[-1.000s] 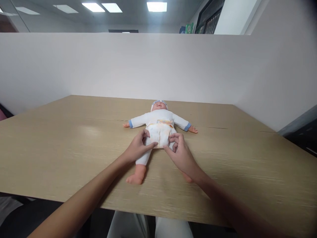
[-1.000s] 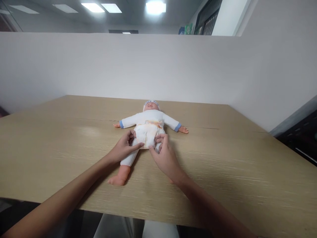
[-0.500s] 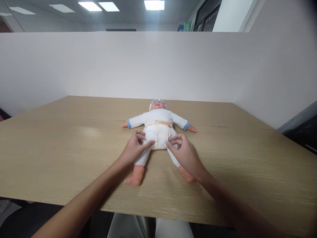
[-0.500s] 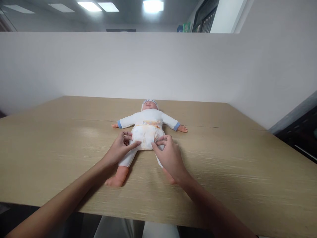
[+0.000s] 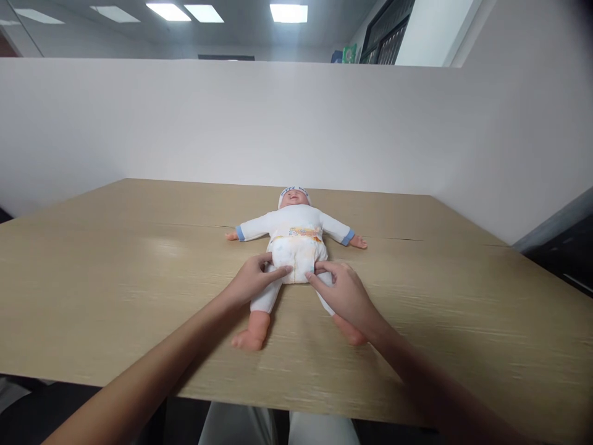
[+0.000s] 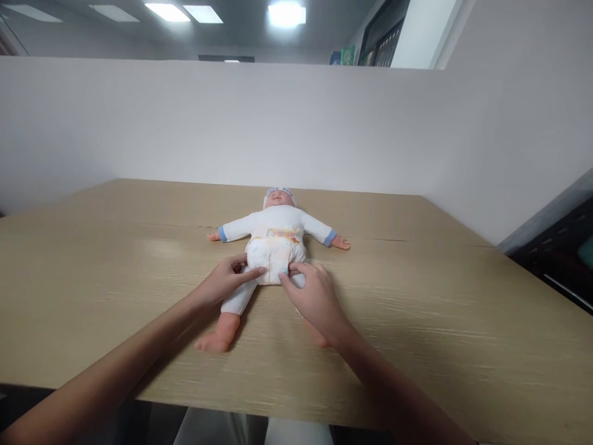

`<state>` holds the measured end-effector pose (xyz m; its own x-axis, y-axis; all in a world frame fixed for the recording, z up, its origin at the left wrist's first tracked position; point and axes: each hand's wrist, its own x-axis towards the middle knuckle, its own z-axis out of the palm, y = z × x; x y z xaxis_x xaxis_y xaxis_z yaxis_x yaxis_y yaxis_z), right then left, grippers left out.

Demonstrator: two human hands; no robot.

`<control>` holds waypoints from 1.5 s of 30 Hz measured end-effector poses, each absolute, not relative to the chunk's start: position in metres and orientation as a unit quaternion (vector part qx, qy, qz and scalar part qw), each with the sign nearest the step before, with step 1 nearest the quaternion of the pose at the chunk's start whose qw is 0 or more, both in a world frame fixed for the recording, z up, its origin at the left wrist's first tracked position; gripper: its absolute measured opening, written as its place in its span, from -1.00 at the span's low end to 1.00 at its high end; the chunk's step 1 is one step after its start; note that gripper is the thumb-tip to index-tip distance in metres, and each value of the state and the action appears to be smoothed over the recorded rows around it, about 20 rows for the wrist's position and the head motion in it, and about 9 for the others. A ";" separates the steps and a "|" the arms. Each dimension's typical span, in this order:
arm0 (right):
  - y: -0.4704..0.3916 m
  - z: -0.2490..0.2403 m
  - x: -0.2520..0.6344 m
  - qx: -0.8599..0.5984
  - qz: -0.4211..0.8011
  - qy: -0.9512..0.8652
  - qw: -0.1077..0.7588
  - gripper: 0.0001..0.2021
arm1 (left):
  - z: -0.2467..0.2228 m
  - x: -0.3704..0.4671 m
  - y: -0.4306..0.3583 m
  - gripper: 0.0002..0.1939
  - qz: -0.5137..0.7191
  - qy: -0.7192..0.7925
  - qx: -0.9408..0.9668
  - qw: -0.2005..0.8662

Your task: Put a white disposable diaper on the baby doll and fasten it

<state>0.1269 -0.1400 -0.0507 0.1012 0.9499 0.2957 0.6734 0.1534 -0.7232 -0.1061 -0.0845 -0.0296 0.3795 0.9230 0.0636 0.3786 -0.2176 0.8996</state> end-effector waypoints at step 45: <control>-0.148 -0.028 0.120 -0.635 0.362 -0.567 0.380 -0.63 | -0.046 -0.113 -0.085 -0.55 0.399 0.378 0.600 0.581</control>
<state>0.1202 -0.1476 -0.0283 0.0940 0.9951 -0.0292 0.4453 -0.0683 -0.8928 -0.1126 -0.0850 -0.0455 0.3958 0.9175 0.0403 -0.0101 -0.0395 0.9992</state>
